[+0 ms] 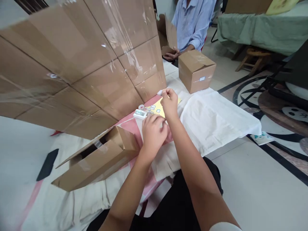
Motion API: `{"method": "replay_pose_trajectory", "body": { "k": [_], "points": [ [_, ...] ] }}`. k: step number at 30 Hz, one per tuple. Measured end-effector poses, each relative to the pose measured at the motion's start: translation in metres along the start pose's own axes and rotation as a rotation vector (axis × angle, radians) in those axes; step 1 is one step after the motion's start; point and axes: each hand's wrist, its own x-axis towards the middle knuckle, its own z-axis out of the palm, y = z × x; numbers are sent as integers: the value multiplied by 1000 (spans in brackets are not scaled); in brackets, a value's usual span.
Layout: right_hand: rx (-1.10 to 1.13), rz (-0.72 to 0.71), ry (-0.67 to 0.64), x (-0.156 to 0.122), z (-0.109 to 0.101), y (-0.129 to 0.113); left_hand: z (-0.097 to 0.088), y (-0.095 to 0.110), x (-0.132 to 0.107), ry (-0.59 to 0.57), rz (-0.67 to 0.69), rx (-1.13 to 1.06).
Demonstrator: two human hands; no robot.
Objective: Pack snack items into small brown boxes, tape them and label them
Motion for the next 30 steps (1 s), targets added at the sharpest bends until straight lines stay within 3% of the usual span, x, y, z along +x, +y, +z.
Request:
{"method": "replay_pose_trajectory", "body": {
  "k": [1,3,6,8,10,12,14,17,21,24,27,30],
  "points": [
    [44,21,1,-3,-1,-4,-22,-1,-18,71,27,-55],
    [110,67,17,-9,-2,-12,-66,-12,-56,346,104,-80],
    [177,177,-60,-19,6,-22,-121,-49,-97,538,78,136],
    [246,218,-125,-31,14,-27,-147,-76,-103,518,-28,288],
    [340,198,-215,-48,22,-30,-162,-97,-98,364,-75,326],
    [406,126,-329,-68,26,-31,-169,-107,-89,164,-68,255],
    [395,36,-426,-84,27,-29,-170,-108,-81,82,-66,155],
    [295,-19,-462,-94,23,-22,-165,-103,-72,152,-120,35],
    [200,9,-396,-87,20,-12,-156,-103,-61,216,-165,-17],
    [201,3,-415,-86,20,-6,-151,-102,-58,287,-293,-88],
    [174,-14,-469,-92,17,-1,-149,-96,-61,231,-414,-225],
    [114,-6,-516,-99,10,8,-151,-94,-62,141,-417,-223]
  ]
}}
